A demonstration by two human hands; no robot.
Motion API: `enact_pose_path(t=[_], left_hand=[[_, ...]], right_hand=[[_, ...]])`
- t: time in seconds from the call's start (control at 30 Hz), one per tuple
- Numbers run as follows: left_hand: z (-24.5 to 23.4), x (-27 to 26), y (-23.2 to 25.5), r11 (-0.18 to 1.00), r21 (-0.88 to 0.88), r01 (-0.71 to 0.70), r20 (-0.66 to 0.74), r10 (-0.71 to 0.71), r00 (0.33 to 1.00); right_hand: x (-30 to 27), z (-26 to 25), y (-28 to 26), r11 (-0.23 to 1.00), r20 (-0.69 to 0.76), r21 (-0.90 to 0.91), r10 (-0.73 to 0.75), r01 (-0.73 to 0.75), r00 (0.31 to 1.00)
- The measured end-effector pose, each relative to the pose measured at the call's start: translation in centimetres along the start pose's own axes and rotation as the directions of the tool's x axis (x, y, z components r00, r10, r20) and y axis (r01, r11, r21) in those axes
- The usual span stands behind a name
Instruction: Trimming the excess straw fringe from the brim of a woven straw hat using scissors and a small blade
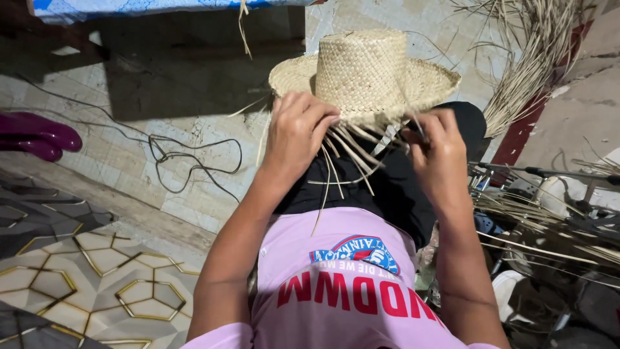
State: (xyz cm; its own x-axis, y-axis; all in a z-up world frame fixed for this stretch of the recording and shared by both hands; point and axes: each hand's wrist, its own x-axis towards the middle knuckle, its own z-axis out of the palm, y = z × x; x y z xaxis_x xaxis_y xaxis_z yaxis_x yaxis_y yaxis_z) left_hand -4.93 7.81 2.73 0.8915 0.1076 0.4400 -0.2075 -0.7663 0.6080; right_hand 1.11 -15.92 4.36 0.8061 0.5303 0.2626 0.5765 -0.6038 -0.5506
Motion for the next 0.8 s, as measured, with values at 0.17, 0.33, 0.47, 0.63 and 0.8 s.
enact_pose_path(t=[0.17, 0.33, 0.47, 0.63, 0.8], left_hand=[[0.5, -3.1, 0.4, 0.98, -0.172, 0.096, 0.002, -0.097, 0.995], [0.6, -3.3, 1.1, 0.972, -0.221, 0.086, -0.08, -0.106, 0.991], [0.4, -3.5, 2.5, 0.918, -0.334, 0.213, -0.205, -0.292, 0.934], [1.3, -4.9, 3.7, 0.816, -0.419, 0.398, -0.078, -0.468, 0.88], [1.3, -4.1, 4.3, 0.759, -0.456, 0.465, 0.023, -0.513, 0.858]], right_hand=[[-1.7, 1.2, -1.4, 0.99, -0.123, 0.139, 0.051, -0.034, 0.991], [-1.2, 1.4, -1.7, 0.998, -0.095, 0.054, -0.033, 0.038, 0.995], [-3.1, 2.1, -0.8, 0.997, -0.077, -0.067, 0.025, -0.03, 0.997], [-5.2, 3.3, -1.4, 0.993, -0.018, 0.029, 0.112, -0.111, 0.994], [-5.9, 3.5, -2.3, 0.975, 0.074, 0.106, 0.186, -0.193, 0.98]])
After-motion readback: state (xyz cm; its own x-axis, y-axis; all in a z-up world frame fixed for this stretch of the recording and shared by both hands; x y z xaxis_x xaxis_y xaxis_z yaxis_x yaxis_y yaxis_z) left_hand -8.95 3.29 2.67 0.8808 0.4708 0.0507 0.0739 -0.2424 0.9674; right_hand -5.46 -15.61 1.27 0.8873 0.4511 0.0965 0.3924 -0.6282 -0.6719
